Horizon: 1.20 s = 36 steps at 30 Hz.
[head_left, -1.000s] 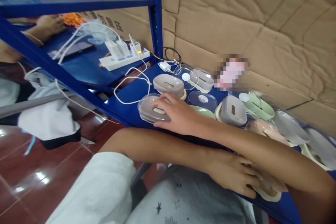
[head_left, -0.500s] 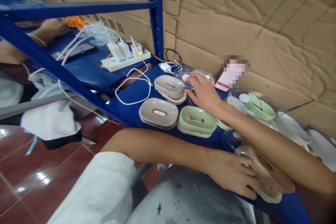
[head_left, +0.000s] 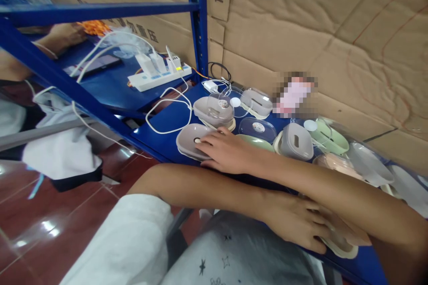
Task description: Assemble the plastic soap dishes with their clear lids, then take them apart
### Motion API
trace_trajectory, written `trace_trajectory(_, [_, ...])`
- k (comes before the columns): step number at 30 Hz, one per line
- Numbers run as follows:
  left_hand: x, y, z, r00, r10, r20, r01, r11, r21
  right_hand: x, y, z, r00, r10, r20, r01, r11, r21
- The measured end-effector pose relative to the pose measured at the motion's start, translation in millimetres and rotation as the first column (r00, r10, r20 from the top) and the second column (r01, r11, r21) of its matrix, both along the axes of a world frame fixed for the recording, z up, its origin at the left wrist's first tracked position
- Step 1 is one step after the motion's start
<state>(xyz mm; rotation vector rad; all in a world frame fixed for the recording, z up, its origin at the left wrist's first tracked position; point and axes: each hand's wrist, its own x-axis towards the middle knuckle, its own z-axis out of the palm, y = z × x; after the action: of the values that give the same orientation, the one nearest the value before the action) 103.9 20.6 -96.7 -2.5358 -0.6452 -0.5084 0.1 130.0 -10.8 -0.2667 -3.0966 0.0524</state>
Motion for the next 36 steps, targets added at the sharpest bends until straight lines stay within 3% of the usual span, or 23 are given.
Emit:
trace_trajectory(4, [-10,8,7.5,1.0,-0.029,0.004,0.029,0.999,-0.016,1,0,12.3,0.999,-0.047,-0.001,0.047,0.998,-0.031])
trace_trajectory(6, [-22,16,14.5,0.982,-0.187,0.036,0.187,0.982,0.001,5,-1,19.1,0.994,-0.1,-0.046,0.098,0.994,-0.041])
trace_trajectory(9, [-41,29,23.2,0.842,-0.531,0.092,0.526,0.847,0.075,19,-2,28.9,0.972,-0.159,-0.175,0.151,0.987,-0.058])
trace_trajectory(11, [-47,34,25.7,0.771,-0.624,0.132,0.617,0.782,0.09,34,0,35.1,0.956,-0.17,-0.239,0.167,0.985,-0.032])
trace_trajectory(17, [-47,36,25.1,0.736,-0.645,0.205,0.65,0.758,0.051,86,19,30.5,0.924,-0.314,-0.22,0.353,0.921,0.166])
trace_trajectory(20, [-48,37,27.9,0.728,-0.66,0.186,0.668,0.744,0.024,111,25,22.8,0.938,-0.301,-0.172,0.334,0.919,0.209])
trace_trajectory(23, [-51,38,32.1,0.726,-0.67,0.156,0.676,0.737,0.014,137,18,28.4,0.936,-0.31,-0.167,0.346,0.895,0.28])
trace_trajectory(26, [-55,40,36.4,0.743,-0.66,0.109,0.664,0.748,0.005,174,-8,43.1,0.904,-0.376,-0.203,0.422,0.863,0.278])
trace_trajectory(29, [-59,41,43.0,0.765,-0.641,0.06,0.64,0.768,0.032,224,-51,47.8,0.867,-0.444,-0.225,0.484,0.857,0.176])
trace_trajectory(32, [-63,41,53.2,0.802,-0.593,0.065,0.585,0.803,0.111,273,-103,30.2,0.804,-0.528,-0.272,0.567,0.82,0.084])
trace_trajectory(36, [-67,35,68.3,0.91,-0.397,0.12,0.388,0.917,0.097,307,-159,-13.7,0.642,-0.664,-0.384,0.734,0.676,0.058])
